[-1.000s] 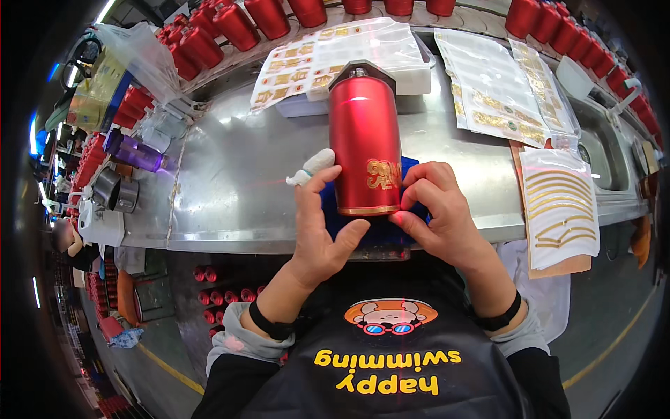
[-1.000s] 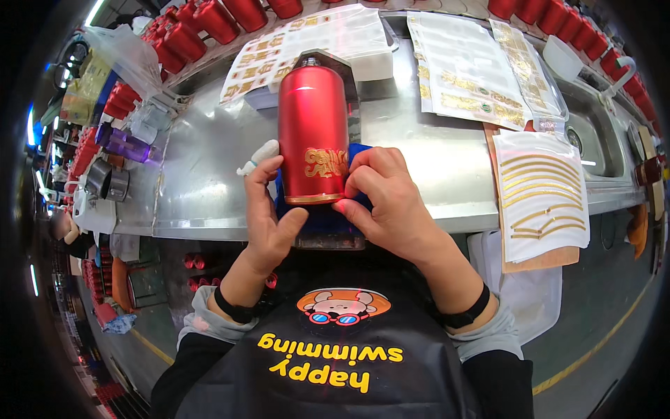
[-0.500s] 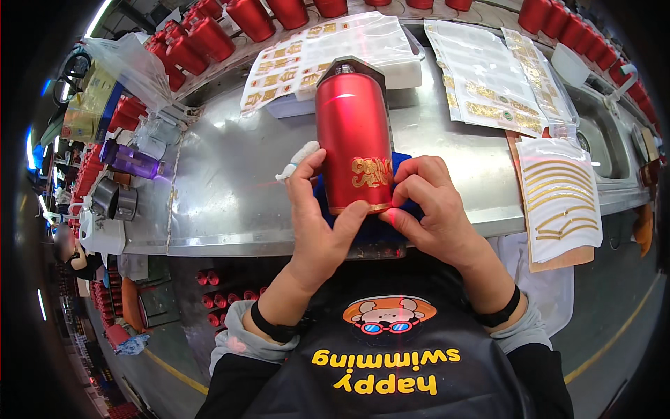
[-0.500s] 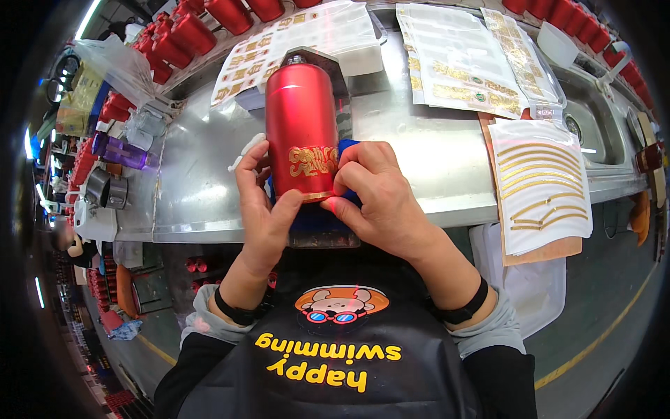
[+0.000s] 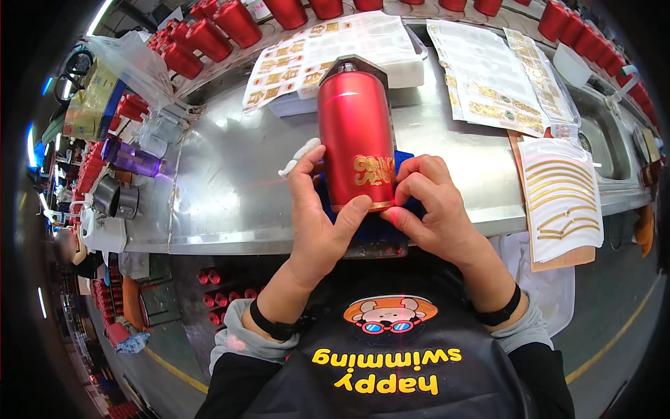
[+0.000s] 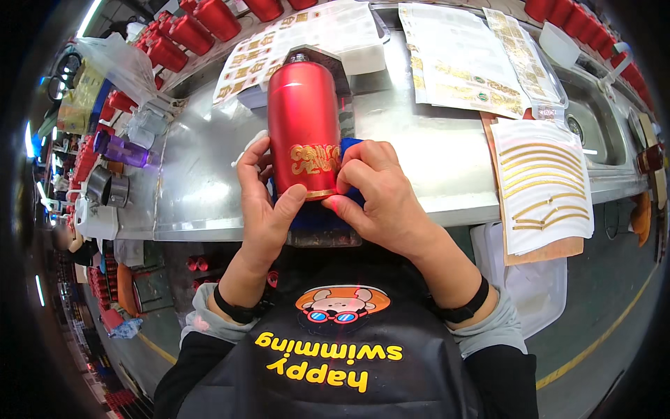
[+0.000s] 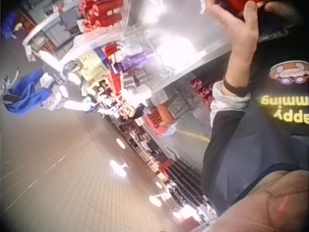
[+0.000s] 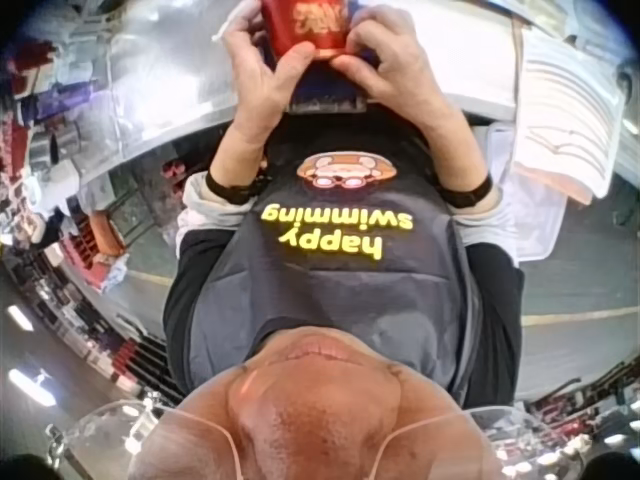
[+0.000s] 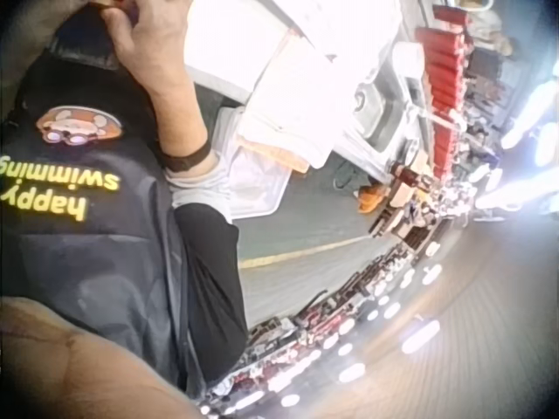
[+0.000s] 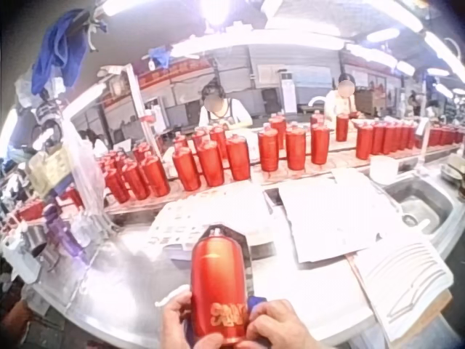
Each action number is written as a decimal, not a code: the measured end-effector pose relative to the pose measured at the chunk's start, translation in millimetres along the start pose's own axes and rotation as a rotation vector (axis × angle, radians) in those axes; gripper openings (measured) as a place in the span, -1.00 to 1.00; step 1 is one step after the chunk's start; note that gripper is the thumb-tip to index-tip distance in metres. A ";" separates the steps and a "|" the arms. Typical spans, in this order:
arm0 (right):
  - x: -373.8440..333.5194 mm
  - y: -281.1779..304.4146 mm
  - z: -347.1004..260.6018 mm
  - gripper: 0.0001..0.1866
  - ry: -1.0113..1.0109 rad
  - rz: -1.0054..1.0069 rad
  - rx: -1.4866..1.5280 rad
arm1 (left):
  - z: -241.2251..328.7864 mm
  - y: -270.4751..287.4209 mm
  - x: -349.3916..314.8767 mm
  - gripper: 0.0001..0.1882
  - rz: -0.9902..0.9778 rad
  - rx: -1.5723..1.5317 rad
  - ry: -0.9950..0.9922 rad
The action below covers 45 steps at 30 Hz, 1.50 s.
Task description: Applying decorative gold labels and trim to red metallic canisters in a production line setting.
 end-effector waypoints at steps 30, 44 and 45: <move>0.9 -2.8 0.2 -0.75 0.008 -0.001 -0.018 | -1.1 20.8 -48.4 -0.56 0.243 0.524 -0.562; -7.3 17.0 -21.8 -0.65 -0.277 0.463 0.403 | 9.0 6.1 -30.2 -0.37 0.156 0.540 -0.494; -5.4 6.9 -24.7 -0.67 -0.361 0.335 0.346 | 11.7 3.3 -28.0 -0.34 0.195 0.580 -0.418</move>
Point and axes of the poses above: each hand's wrist, its own x-axis towards the middle knuckle, its own y-axis out of the back of the hand, z = x × y, the point moved 4 cm from there along x, towards the middle knuckle, and after that the axes turned 12 degrees about y, right-handed, at the moved point
